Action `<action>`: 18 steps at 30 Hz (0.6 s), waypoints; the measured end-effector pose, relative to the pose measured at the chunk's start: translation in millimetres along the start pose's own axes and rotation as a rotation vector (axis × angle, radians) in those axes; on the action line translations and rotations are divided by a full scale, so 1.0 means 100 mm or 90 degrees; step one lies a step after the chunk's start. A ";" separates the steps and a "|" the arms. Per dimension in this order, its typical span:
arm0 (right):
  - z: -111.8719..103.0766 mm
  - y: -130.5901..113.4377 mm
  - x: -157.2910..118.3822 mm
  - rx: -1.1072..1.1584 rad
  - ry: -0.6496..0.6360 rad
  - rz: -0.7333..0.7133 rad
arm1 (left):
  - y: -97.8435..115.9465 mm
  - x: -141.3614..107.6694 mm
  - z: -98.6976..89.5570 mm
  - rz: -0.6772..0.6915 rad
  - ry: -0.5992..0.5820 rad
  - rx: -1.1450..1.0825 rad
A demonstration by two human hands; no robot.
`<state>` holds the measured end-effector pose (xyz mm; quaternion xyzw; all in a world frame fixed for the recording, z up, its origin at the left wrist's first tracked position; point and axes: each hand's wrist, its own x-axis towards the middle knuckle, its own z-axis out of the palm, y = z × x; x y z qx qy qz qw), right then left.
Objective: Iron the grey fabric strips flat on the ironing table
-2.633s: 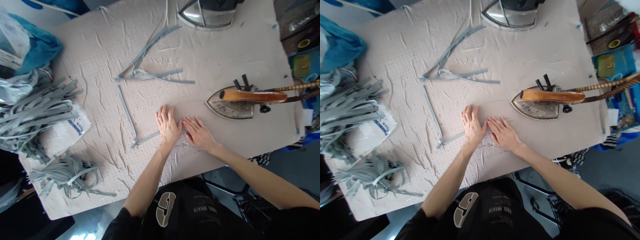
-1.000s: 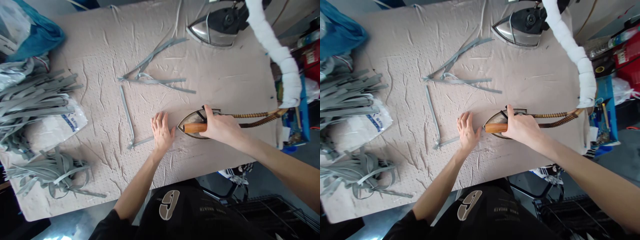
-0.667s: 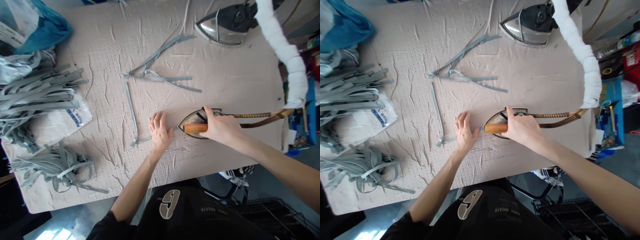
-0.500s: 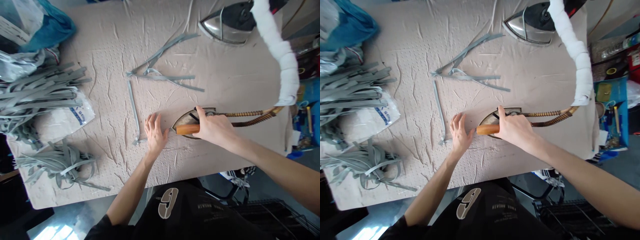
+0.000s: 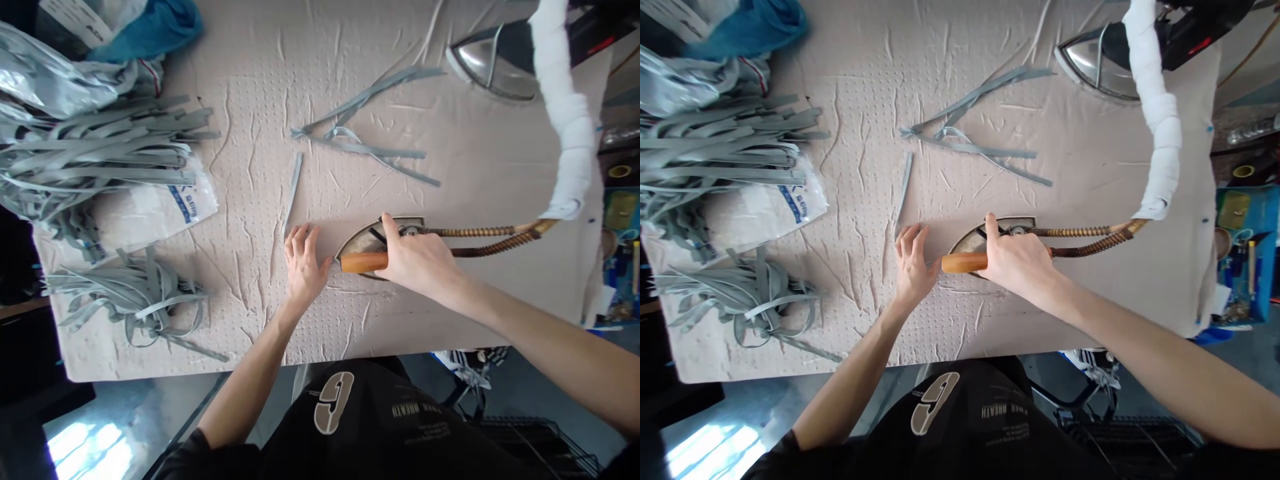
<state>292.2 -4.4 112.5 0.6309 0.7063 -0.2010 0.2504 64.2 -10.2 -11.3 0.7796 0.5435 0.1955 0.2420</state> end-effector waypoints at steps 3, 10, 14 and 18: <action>-0.04 -0.11 0.02 0.002 0.008 -0.012 | -0.07 -0.01 -0.06 -0.003 -0.006 0.000; -0.03 -0.12 0.02 -0.018 -0.011 0.021 | -0.25 -0.10 -0.19 -0.015 -0.005 -0.014; -0.05 -0.20 0.05 -0.027 -0.009 -0.005 | -0.33 -0.17 -0.26 -0.031 0.007 -0.015; -0.09 -0.41 0.10 -0.017 0.005 -0.052 | -0.40 -0.23 -0.30 -0.044 0.026 0.001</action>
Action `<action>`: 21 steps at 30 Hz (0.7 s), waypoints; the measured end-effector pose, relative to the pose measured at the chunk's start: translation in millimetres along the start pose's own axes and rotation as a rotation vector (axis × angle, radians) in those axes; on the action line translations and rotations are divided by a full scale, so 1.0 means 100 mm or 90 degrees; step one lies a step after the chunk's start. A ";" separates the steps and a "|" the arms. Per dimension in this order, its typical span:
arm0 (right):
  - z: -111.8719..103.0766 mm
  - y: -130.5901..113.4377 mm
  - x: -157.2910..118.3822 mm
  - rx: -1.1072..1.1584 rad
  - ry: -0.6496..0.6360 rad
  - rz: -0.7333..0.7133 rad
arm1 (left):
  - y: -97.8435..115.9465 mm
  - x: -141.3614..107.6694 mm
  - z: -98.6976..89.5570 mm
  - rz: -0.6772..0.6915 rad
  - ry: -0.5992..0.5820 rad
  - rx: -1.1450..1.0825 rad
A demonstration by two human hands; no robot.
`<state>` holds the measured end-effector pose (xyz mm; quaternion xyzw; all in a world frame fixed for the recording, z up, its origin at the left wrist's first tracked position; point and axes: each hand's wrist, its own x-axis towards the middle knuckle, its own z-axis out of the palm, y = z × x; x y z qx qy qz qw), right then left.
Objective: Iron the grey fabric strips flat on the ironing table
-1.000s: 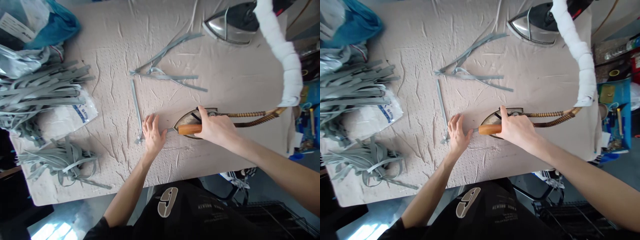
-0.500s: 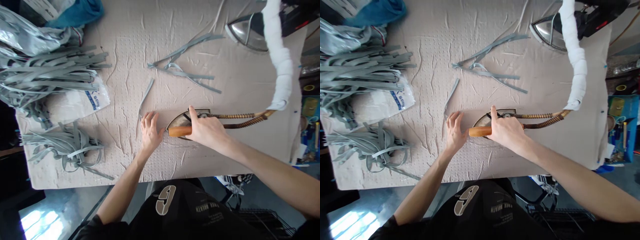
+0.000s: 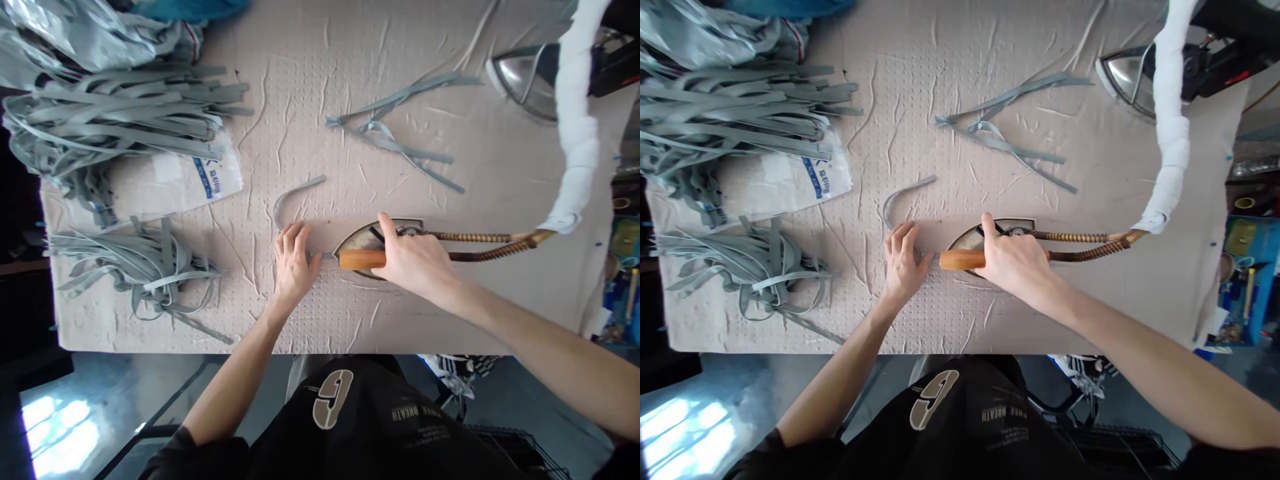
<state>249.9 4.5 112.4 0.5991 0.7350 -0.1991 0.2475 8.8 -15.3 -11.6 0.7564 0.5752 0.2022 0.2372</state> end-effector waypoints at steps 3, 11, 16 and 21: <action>-0.02 -0.14 0.05 0.002 0.014 -0.020 | -0.04 -0.05 0.00 -0.009 0.036 0.008; 0.02 -0.18 0.03 -0.020 0.007 0.039 | -0.13 -0.12 -0.01 0.009 0.017 0.063; 0.00 -0.09 0.00 -0.045 -0.038 0.083 | -0.09 -0.04 -0.14 0.020 -0.055 0.071; 0.02 -0.04 -0.01 -0.058 -0.037 0.092 | 0.06 0.04 -0.22 0.005 -0.089 0.095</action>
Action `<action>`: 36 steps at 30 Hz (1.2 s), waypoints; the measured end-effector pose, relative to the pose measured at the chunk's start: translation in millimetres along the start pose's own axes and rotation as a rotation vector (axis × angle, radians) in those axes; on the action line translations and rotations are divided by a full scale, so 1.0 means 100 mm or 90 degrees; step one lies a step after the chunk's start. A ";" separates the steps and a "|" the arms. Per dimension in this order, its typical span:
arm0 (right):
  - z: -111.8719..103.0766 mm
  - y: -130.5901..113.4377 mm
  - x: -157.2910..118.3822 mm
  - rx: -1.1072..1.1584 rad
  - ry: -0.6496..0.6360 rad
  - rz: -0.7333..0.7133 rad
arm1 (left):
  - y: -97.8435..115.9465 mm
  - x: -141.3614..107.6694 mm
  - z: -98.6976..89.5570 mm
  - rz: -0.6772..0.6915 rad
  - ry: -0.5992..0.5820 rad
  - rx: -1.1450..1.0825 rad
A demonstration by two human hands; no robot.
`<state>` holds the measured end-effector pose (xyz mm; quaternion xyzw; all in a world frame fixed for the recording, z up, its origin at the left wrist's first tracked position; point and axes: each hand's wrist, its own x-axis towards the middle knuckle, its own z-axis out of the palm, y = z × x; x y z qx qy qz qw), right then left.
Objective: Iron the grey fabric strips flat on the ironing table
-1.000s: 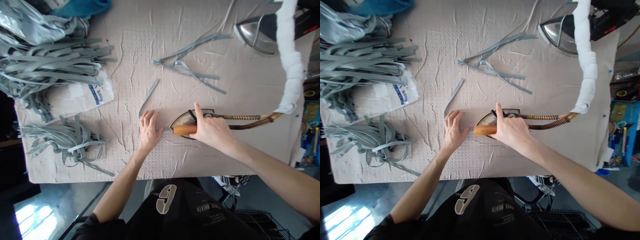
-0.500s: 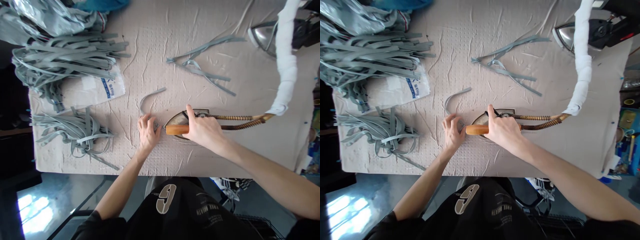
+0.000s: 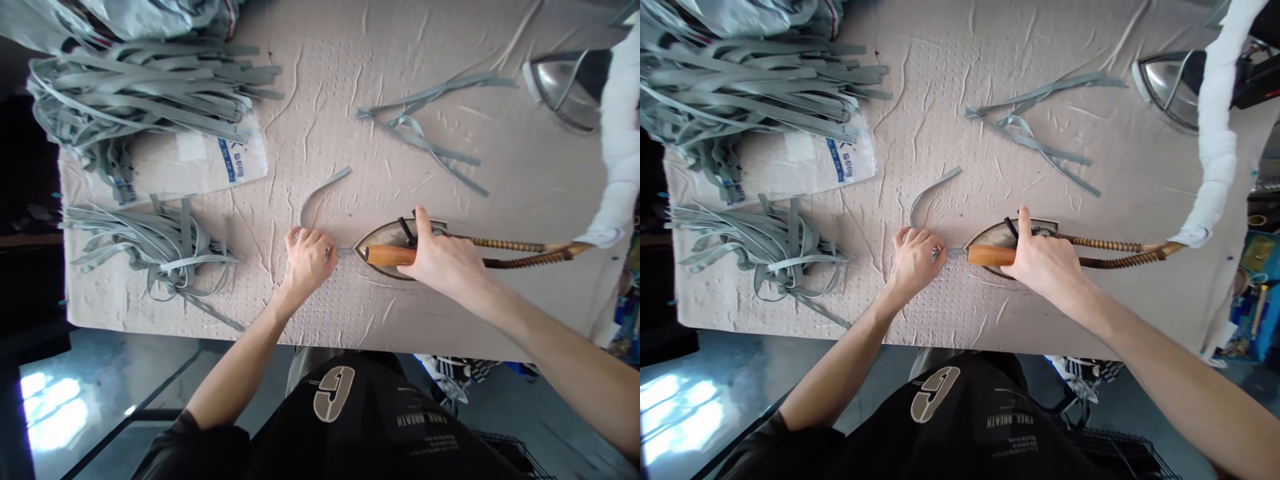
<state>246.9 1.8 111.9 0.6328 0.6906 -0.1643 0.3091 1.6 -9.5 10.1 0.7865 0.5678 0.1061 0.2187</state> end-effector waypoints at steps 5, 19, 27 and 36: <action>-0.05 -0.12 0.03 0.014 0.001 -0.028 | -0.01 0.01 -0.02 -0.008 -0.013 -0.011; -0.03 -0.19 0.02 0.006 0.024 -0.027 | -0.12 -0.08 0.01 -0.023 0.007 -0.031; -0.16 -0.48 0.11 0.012 0.033 -0.073 | -0.26 -0.17 0.13 -0.004 0.071 -0.087; -0.19 -0.58 0.14 0.047 0.083 -0.141 | -0.41 -0.29 0.21 0.059 0.152 -0.073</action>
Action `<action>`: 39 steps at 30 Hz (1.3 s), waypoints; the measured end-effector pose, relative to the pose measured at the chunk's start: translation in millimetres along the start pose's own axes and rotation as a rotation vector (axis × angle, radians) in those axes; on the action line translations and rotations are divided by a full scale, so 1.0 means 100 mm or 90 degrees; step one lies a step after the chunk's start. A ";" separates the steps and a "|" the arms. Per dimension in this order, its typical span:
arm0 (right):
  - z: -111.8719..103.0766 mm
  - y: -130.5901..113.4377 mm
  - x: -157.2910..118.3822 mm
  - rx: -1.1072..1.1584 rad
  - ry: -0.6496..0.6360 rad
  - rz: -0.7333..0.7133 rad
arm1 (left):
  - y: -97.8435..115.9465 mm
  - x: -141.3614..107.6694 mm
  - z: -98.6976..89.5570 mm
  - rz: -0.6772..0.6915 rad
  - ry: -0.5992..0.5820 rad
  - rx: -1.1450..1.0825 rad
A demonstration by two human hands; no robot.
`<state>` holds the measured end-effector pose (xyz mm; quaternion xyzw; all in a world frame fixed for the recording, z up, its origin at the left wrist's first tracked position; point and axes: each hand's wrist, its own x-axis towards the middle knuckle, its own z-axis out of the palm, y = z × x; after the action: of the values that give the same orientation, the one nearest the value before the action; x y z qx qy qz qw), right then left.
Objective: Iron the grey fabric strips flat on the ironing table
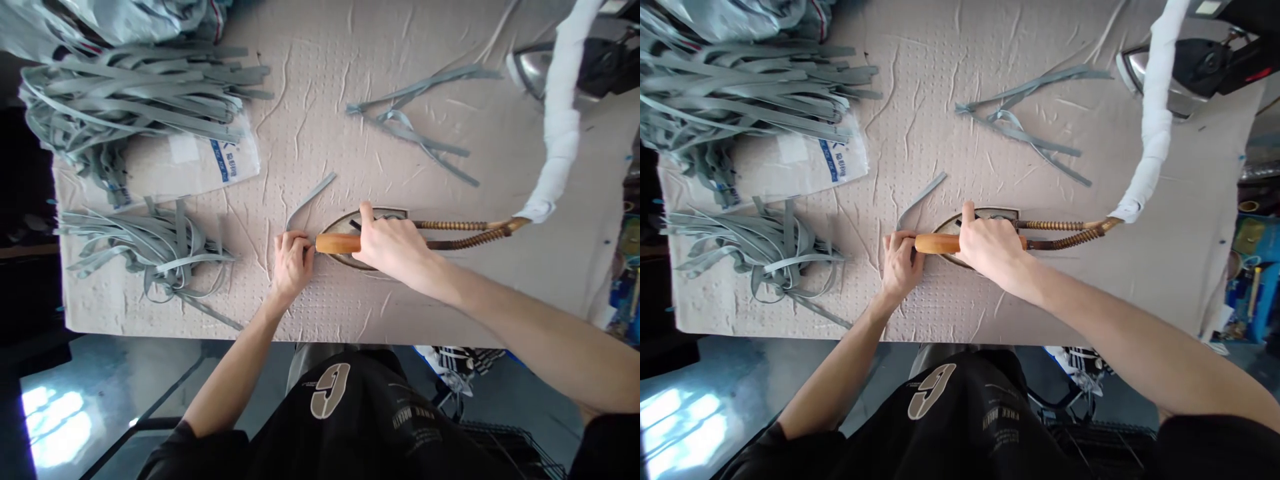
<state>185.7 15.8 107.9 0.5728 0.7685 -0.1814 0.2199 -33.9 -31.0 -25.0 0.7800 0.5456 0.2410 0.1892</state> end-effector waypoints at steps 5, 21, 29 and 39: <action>0.03 0.25 -0.11 0.011 -0.032 0.029 | -0.03 -0.02 0.02 0.008 0.020 -0.009; 0.01 -0.06 0.03 0.006 0.041 -0.024 | -0.01 -0.05 0.04 -0.033 0.057 -0.010; 0.08 0.41 -0.15 0.023 0.016 0.002 | -0.04 -0.06 0.03 -0.066 0.061 0.014; 0.49 1.91 -0.87 0.021 -0.085 0.276 | -0.04 -0.03 0.00 -0.053 0.091 0.016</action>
<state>396.9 -26.5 108.7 0.7148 0.6080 -0.1800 0.2950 -37.7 -32.9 -28.1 0.7400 0.5926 0.2807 0.1498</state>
